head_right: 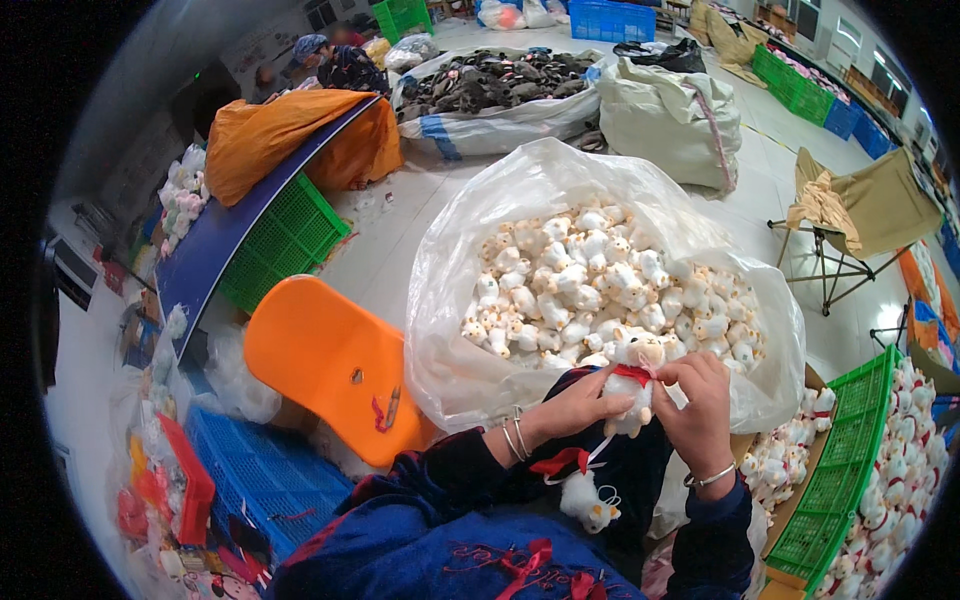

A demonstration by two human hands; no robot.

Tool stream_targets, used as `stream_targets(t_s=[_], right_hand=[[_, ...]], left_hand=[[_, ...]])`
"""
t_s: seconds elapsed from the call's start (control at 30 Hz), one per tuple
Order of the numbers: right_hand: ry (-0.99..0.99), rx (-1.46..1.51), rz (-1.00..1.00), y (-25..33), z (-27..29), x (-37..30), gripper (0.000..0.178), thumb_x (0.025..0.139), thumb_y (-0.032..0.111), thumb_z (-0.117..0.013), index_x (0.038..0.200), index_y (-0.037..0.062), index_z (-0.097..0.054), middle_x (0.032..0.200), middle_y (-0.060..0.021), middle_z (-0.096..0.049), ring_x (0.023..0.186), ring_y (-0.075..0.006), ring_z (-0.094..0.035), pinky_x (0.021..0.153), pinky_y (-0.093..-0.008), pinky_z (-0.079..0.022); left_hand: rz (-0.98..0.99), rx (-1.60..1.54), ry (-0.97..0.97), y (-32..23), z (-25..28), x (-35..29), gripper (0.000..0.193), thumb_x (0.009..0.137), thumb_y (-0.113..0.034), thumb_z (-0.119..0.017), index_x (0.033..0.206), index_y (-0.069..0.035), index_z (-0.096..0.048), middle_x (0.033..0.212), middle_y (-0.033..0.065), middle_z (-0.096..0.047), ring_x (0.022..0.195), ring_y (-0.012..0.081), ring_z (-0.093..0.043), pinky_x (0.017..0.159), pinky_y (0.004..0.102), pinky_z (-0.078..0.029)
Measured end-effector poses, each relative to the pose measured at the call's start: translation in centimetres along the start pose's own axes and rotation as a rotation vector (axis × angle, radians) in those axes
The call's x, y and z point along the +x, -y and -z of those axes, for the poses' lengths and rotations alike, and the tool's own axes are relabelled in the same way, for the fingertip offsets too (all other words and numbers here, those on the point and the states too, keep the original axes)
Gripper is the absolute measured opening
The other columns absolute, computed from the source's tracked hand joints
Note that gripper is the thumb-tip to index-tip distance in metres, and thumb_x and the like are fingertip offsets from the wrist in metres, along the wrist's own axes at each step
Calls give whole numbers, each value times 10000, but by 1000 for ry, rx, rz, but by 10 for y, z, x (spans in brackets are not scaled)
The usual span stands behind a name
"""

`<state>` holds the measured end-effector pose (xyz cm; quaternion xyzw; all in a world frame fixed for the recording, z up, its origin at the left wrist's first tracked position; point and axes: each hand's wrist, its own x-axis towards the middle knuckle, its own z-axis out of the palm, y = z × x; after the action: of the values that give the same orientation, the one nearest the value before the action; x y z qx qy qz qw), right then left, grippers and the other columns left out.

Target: The person sits cross-legged and ties red ribbons around the necks of small white plush toys. They pick up each toy, wrap the ribbon, and place the finished toy into a green crate.

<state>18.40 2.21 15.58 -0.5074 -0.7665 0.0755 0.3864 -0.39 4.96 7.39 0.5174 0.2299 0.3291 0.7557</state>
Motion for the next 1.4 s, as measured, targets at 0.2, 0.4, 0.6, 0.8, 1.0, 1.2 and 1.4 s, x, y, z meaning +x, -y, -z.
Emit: stream_targets(t_s=[0.2, 0.4, 0.6, 0.8, 1.0, 1.2, 1.4], right_hand=[[-14, -56, 58, -6, -6, -7, 175, 699, 11, -760, 826, 80, -663, 831, -54, -639, 848, -265, -591, 815, -385, -424], [111, -207, 208, -4, -1, -3, 160, 709, 60, -748, 846, 93, -671, 825, -52, -623, 835, -266, -580, 788, -397, -416], [270, -151, 215, -8, 10, 8, 104, 731, 105, -733, 808, 98, -663, 791, -62, -599, 817, -271, -580, 734, -405, -443], [205, -25, 132, -15, 14, -4, 125, 737, 56, -737, 821, 82, -648, 867, -51, -626, 837, -282, -573, 738, -402, -453], [196, -101, 236, -11, 12, -5, 252, 765, 20, -708, 1009, 34, -645, 1205, -163, -614, 1172, -359, -586, 1014, -456, -467], [195, -25, 221, -17, 14, -9, 279, 765, -18, -704, 1032, 19, -631, 1223, -156, -609, 1143, -358, -606, 960, -431, -513], [164, 94, 198, -16, 14, -16, 273, 759, -40, -714, 1014, 18, -636, 1247, -158, -604, 1186, -357, -598, 933, -410, -538]], left_hand=[[49, 32, -151, -6, -6, -6, 470, 960, -362, -651, 1288, -31, -588, 1087, 54, -675, 935, 136, -642, 820, 300, -530], [13, 308, -206, -9, -2, -5, 440, 922, -342, -667, 1228, -28, -624, 1004, 85, -696, 859, 154, -643, 791, 325, -536], [10, 504, -185, -18, 3, -1, 507, 852, -358, -722, 1203, -11, -608, 1032, 167, -694, 905, 240, -683, 816, 371, -550], [53, 403, -141, -16, -6, 2, 500, 856, -394, -755, 1139, -6, -615, 987, 127, -689, 842, 176, -659, 754, 333, -535], [164, 288, -84, -20, -13, 4, 479, 873, -293, -750, 1211, -7, -568, 972, 71, -675, 831, 123, -649, 731, 279, -536], [15, 212, -136, -4, -13, -2, 539, 889, -236, -700, 1329, 16, -519, 1132, 95, -654, 978, 143, -640, 837, 300, -538], [5, 158, -122, 0, -17, -4, 610, 888, -221, -685, 1409, 16, -475, 1193, 104, -642, 1034, 149, -629, 898, 309, -525]])
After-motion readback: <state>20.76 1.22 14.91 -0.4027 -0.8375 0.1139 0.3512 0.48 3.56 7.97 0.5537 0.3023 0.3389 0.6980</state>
